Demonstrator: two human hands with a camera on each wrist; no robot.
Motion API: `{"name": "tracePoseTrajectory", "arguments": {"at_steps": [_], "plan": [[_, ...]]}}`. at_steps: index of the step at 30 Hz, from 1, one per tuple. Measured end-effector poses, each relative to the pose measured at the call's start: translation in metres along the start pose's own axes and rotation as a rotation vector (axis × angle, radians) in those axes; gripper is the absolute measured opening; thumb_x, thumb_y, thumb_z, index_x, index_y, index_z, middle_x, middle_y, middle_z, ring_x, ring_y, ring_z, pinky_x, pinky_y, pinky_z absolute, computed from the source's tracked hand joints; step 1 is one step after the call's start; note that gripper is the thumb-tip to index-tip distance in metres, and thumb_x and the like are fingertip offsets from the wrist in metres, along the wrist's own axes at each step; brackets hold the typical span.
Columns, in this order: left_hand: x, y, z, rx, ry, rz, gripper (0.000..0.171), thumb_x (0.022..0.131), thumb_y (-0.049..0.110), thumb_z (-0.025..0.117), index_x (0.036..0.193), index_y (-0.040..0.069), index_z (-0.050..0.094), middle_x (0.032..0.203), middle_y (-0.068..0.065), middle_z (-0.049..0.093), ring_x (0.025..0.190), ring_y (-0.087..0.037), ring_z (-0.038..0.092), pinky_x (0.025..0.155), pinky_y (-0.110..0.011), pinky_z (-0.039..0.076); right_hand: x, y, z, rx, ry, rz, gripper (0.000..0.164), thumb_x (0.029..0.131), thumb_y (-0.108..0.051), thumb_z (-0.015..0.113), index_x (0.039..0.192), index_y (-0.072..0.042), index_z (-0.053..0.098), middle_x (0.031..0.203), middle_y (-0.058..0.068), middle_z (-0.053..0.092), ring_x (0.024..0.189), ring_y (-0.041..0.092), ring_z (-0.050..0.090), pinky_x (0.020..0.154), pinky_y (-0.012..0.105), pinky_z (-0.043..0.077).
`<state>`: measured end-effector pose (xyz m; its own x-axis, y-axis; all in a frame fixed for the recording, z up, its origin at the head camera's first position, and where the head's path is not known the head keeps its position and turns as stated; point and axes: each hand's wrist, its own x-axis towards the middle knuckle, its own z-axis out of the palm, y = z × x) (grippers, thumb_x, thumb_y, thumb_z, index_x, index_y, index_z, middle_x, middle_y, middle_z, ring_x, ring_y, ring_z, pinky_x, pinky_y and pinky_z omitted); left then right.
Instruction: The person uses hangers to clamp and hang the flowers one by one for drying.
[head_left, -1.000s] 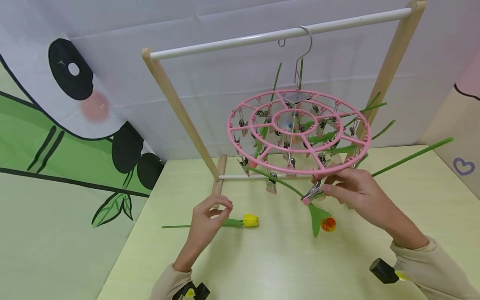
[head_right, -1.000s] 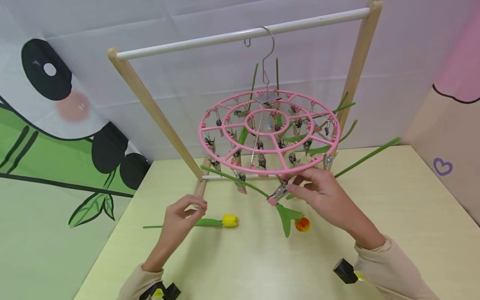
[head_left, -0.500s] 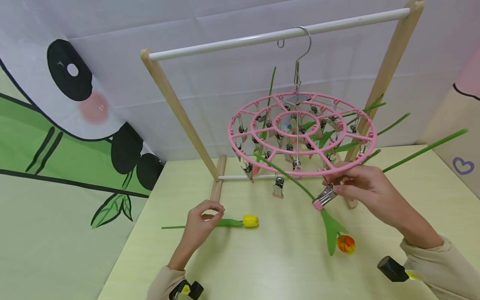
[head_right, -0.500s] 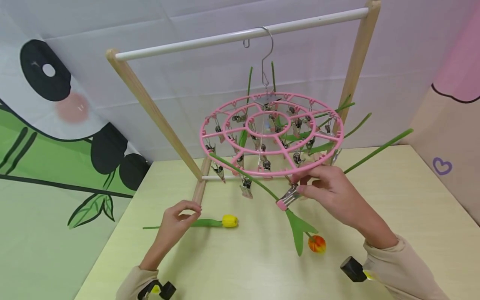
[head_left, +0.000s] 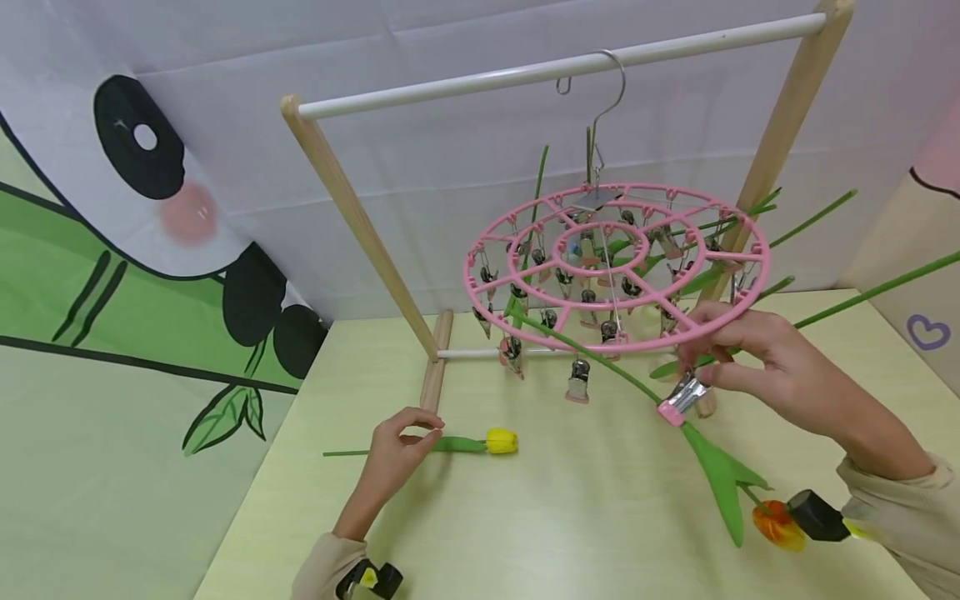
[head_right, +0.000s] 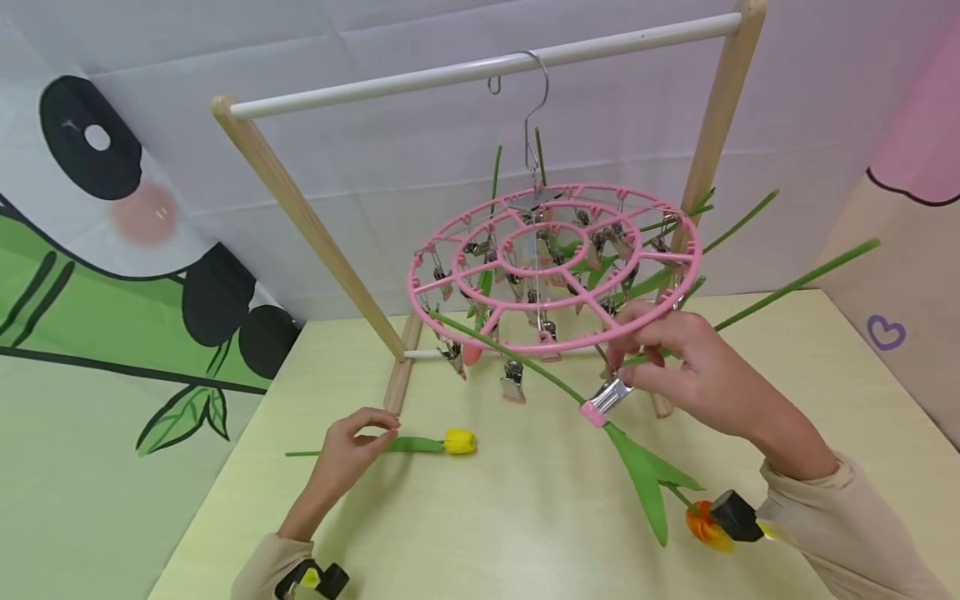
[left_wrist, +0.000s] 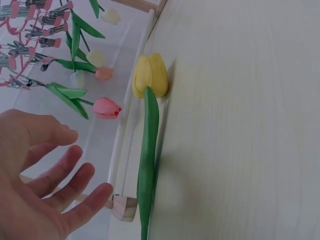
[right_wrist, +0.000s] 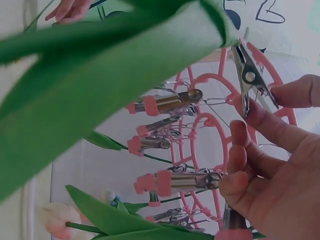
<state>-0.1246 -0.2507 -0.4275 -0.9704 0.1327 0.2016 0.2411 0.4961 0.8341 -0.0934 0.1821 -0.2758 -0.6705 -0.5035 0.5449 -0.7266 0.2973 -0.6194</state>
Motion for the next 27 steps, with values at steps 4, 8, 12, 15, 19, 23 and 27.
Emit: {"name": "tracePoseTrajectory", "arguments": {"at_steps": [4,8,12,15,19,23,27], "plan": [[-0.001,0.008,-0.002,0.028,-0.007,0.001,0.014,0.082,-0.003,0.069,0.093,0.006,0.069,0.097,-0.004,0.066,0.093,-0.022,0.062,0.071,-0.027,0.057,0.003,0.003,-0.009,0.002,-0.056,-0.015,0.04,0.076,0.021,0.057,0.092,-0.013,0.068,0.095,-0.002,0.065,0.095,0.009,0.054,0.074,0.019,0.044],[-0.001,0.006,-0.004,0.079,-0.01,0.007,0.014,0.081,-0.004,0.07,0.091,0.005,0.069,0.1,-0.006,0.065,0.094,-0.023,0.062,0.07,-0.026,0.056,0.003,0.006,-0.014,0.004,-0.087,-0.011,0.041,0.076,0.021,0.057,0.094,-0.014,0.069,0.101,-0.003,0.064,0.098,0.009,0.053,0.073,0.021,0.044],[-0.001,-0.007,-0.006,0.107,-0.034,0.005,0.014,0.081,-0.003,0.07,0.091,0.006,0.069,0.1,-0.005,0.064,0.094,-0.024,0.06,0.07,-0.028,0.056,0.001,0.008,-0.01,0.03,-0.093,0.014,0.038,0.077,0.02,0.058,0.096,-0.011,0.07,0.096,-0.002,0.067,0.091,0.008,0.055,0.068,0.021,0.046],[-0.002,-0.011,-0.008,0.142,-0.062,-0.007,0.014,0.081,-0.002,0.069,0.093,0.006,0.068,0.098,-0.002,0.064,0.094,-0.024,0.059,0.072,-0.034,0.056,0.0,0.007,-0.005,0.045,-0.088,0.051,0.035,0.078,0.018,0.061,0.099,-0.01,0.069,0.089,-0.002,0.067,0.077,0.009,0.055,0.059,0.022,0.046],[-0.002,-0.017,-0.013,0.216,-0.083,-0.022,0.016,0.081,0.0,0.07,0.093,0.009,0.069,0.097,0.001,0.065,0.093,-0.024,0.058,0.074,-0.039,0.055,-0.003,0.002,0.0,0.0,-0.062,0.11,0.034,0.081,0.013,0.063,0.104,-0.011,0.069,0.081,-0.004,0.062,0.069,0.01,0.051,0.052,0.023,0.043],[-0.003,-0.021,-0.018,0.286,-0.077,-0.036,0.017,0.079,-0.002,0.071,0.092,0.01,0.069,0.097,-0.001,0.065,0.092,-0.026,0.059,0.074,-0.041,0.055,-0.004,-0.002,0.003,-0.043,-0.033,0.189,0.03,0.084,0.008,0.063,0.108,-0.009,0.069,0.08,-0.004,0.058,0.07,0.01,0.051,0.056,0.02,0.047],[-0.005,-0.025,-0.022,0.345,-0.094,-0.065,0.018,0.078,-0.001,0.072,0.092,0.009,0.07,0.098,-0.003,0.066,0.093,-0.026,0.06,0.076,-0.043,0.054,-0.003,-0.004,0.007,-0.019,-0.009,0.225,0.025,0.085,0.008,0.061,0.106,-0.006,0.068,0.081,-0.002,0.061,0.068,0.012,0.055,0.055,0.022,0.051]]}}
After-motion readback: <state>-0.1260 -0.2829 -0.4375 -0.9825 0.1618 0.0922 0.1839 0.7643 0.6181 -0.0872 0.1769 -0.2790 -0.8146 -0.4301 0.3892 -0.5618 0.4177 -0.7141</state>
